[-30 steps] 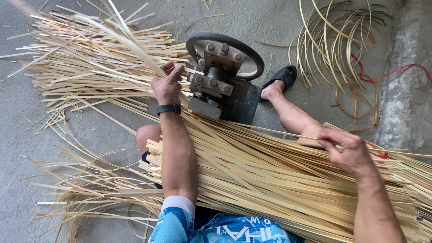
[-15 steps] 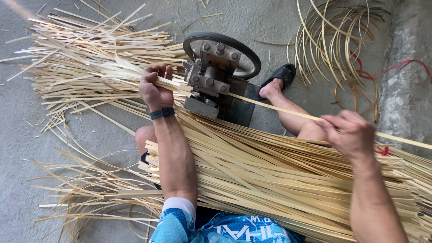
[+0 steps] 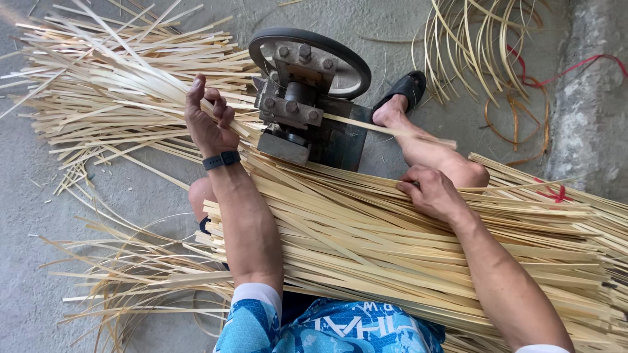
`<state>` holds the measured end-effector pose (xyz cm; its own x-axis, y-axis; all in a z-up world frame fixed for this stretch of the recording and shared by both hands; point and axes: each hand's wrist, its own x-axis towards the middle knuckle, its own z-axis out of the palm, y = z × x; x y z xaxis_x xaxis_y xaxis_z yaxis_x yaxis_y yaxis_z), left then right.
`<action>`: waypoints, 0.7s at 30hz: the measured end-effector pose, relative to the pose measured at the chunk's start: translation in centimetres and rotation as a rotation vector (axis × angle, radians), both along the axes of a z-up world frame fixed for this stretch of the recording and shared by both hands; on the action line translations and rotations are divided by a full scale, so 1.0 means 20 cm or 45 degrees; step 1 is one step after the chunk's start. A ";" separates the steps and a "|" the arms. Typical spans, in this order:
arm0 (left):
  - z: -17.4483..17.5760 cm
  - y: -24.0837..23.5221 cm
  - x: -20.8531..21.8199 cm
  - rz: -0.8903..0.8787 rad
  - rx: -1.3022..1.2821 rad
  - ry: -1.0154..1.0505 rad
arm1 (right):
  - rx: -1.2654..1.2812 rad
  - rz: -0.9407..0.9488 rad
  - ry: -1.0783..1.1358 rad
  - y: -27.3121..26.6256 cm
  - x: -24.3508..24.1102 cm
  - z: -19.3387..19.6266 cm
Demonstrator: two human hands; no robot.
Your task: The person sits on the floor and feeds long bamboo strips through a manual splitting machine. They guide each strip with both hands, then place the split pieces into a growing pile on the left.
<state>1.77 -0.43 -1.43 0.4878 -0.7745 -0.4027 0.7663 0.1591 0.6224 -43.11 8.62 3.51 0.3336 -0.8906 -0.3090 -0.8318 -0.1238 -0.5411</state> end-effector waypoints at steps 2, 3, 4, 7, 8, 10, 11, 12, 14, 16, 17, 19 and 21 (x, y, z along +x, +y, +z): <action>-0.02 -0.01 0.00 -0.002 -0.027 0.007 | -0.232 0.158 -0.127 0.00 -0.04 0.02; -0.03 -0.01 0.01 -0.002 -0.041 0.010 | -0.349 0.237 -0.191 0.00 -0.06 0.03; -0.04 -0.01 0.01 -0.007 -0.052 0.005 | -0.450 0.239 -0.144 0.00 -0.08 0.06; -0.05 -0.01 0.01 -0.002 -0.052 -0.004 | -0.625 0.217 -0.062 0.01 -0.18 0.19; -0.05 -0.01 0.01 0.010 -0.032 -0.004 | -0.601 0.192 -0.073 0.02 -0.23 0.23; -0.04 -0.01 0.00 0.018 -0.017 -0.009 | -0.592 0.180 -0.066 0.02 -0.31 0.29; -0.04 -0.01 0.00 0.013 -0.023 -0.014 | -0.607 0.195 -0.048 0.02 -0.35 0.30; -0.04 -0.01 0.00 0.009 -0.031 -0.021 | -0.624 0.210 -0.031 0.02 -0.39 0.32; -0.03 -0.01 0.00 0.006 -0.029 -0.023 | -0.462 0.029 -0.089 0.03 -0.46 0.35; -0.03 0.00 0.00 0.015 -0.017 -0.033 | -0.406 -0.106 -0.092 0.03 -0.53 0.38; -0.04 0.00 0.00 0.022 -0.008 -0.041 | -0.433 -0.153 -0.068 0.02 -0.57 0.40; -0.04 0.00 0.00 0.017 -0.025 -0.049 | -0.526 -0.190 0.013 0.02 -0.59 0.41; -0.05 -0.01 0.00 -0.012 -0.075 -0.049 | -0.654 -0.172 0.127 0.00 -0.56 0.40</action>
